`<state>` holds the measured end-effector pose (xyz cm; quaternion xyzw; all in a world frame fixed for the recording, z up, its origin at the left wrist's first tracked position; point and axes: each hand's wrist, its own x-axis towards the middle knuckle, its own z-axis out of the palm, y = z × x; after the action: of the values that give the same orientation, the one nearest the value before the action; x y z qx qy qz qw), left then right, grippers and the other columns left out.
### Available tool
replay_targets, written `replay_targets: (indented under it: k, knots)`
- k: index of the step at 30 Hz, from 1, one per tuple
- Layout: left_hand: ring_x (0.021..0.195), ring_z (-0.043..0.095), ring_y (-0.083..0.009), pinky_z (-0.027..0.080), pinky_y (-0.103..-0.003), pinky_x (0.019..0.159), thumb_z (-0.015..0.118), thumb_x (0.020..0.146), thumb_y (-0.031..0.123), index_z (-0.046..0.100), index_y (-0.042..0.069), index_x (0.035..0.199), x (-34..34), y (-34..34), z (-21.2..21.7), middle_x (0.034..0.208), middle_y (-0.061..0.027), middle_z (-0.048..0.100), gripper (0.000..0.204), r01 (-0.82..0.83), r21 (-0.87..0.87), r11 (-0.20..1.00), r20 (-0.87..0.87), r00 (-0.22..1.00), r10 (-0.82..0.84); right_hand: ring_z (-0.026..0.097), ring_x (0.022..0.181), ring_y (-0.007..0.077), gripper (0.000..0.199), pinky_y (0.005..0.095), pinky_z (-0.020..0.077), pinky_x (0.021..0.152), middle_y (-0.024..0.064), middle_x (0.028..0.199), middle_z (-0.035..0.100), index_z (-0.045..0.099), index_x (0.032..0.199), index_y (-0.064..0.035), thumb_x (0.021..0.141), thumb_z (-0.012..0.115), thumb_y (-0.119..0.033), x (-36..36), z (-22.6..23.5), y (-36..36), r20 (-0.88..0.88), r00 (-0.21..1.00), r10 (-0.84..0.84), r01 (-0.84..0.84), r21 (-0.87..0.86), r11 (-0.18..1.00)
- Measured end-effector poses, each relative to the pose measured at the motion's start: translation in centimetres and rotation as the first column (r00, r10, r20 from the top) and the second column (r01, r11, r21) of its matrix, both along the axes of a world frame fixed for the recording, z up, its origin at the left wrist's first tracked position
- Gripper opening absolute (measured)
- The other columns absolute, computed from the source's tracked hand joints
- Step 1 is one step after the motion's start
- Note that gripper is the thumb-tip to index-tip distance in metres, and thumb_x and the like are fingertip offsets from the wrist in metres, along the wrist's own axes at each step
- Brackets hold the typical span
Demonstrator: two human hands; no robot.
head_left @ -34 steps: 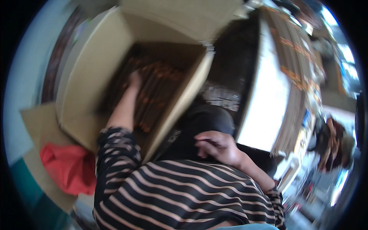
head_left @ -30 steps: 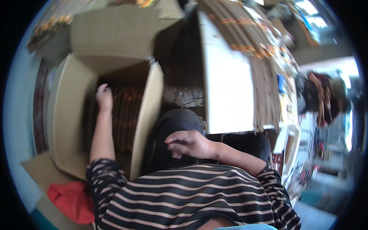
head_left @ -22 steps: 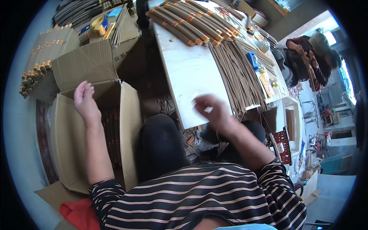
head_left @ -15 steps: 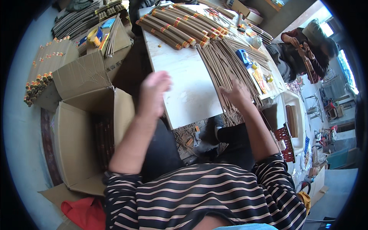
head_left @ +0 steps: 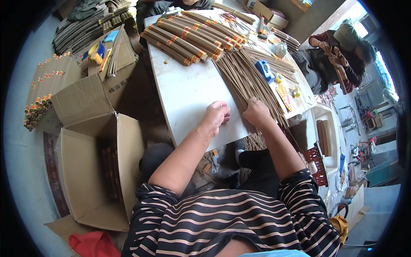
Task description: The person gathers thin wooden sticks from a table, aligns them into a bundle, and secures the bundle with a small orange paper band. The person then places the finished bundle into a nearby cardboard box.
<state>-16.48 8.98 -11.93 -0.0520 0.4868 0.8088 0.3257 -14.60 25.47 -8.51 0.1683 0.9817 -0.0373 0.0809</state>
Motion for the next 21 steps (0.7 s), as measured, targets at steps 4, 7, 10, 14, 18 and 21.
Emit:
replay_targets:
  k: [4,7,10,14,18,21]
  knots:
    - [0.085,0.056,-0.0226,0.049,-0.034,0.076,0.056,0.082,0.008,0.05,-0.001,0.107,-0.3,-0.3,-0.2,0.097,-0.0121,0.054,0.027,-0.005,0.028,1.0,0.025,1.0,0.004,0.059,0.095,0.0364,0.033,0.0391,0.0466,0.084,0.0256,0.096,0.061,0.052,0.096,0.005,0.073,0.052,-0.019,-0.7,0.1,0.1,0.012,1.0,0.018,-0.018,-0.008,1.0]
    - [0.084,0.056,-0.0227,0.049,-0.034,0.076,0.056,0.082,0.008,0.05,-0.001,0.106,-0.2,-0.6,-0.1,0.097,-0.012,0.054,0.027,-0.012,0.024,1.0,0.029,1.0,0.012,0.059,0.095,0.0359,0.032,0.0392,0.0462,0.085,0.0239,0.096,0.062,0.054,0.096,0.0039,0.072,0.051,-0.018,-0.9,0.4,0.4,0.002,1.0,0.009,-0.009,-0.052,0.999]
    - [0.084,0.056,-0.0226,0.05,-0.034,0.075,0.056,0.082,0.008,0.05,-0.001,0.107,-0.3,-0.8,-0.3,0.097,-0.0122,0.054,0.027,0.005,-0.001,1.0,0.013,1.0,-0.005,0.059,0.095,0.0356,0.031,0.0395,0.0458,0.085,0.0229,0.097,0.062,0.056,0.096,0.0028,0.072,0.051,-0.017,-0.6,1.3,0.2,-0.007,1.0,-0.004,0.004,-0.059,0.998]
    - [0.079,0.055,-0.0188,0.049,-0.031,0.067,0.056,0.082,0.009,0.054,0.0,0.102,0.2,-0.5,-0.1,0.089,-0.0094,0.056,0.022,-0.002,-0.004,1.0,0.046,0.999,0.002,0.059,0.096,0.0352,0.031,0.04,0.0459,0.084,0.0241,0.098,0.061,0.057,0.095,0.0027,0.072,0.053,-0.017,-0.3,2.3,0.3,-0.029,0.999,-0.018,0.015,-0.083,0.996]
    - [0.084,0.057,-0.0211,0.05,-0.034,0.074,0.056,0.082,0.008,0.05,0.0,0.107,0.0,-0.5,0.0,0.095,-0.0105,0.055,0.027,0.048,-0.022,0.999,0.04,0.998,-0.047,0.058,0.098,0.0355,0.031,0.0387,0.046,0.085,0.0257,0.101,0.06,0.058,0.096,0.0043,0.07,0.053,-0.013,0.0,4.3,0.3,0.024,1.0,-0.018,0.023,-0.2,0.98]
    - [0.084,0.057,-0.0207,0.05,-0.033,0.074,0.056,0.082,0.008,0.05,0.001,0.108,0.0,-0.2,0.1,0.095,-0.0098,0.055,0.027,0.05,-0.015,0.999,0.047,0.998,-0.05,0.063,0.082,0.0313,0.025,0.0369,0.0508,0.071,0.0246,0.088,0.062,0.058,0.089,0.005,0.069,0.054,-0.008,-0.2,4.0,1.6,0.045,0.993,-0.107,0.116,-0.32,0.94]
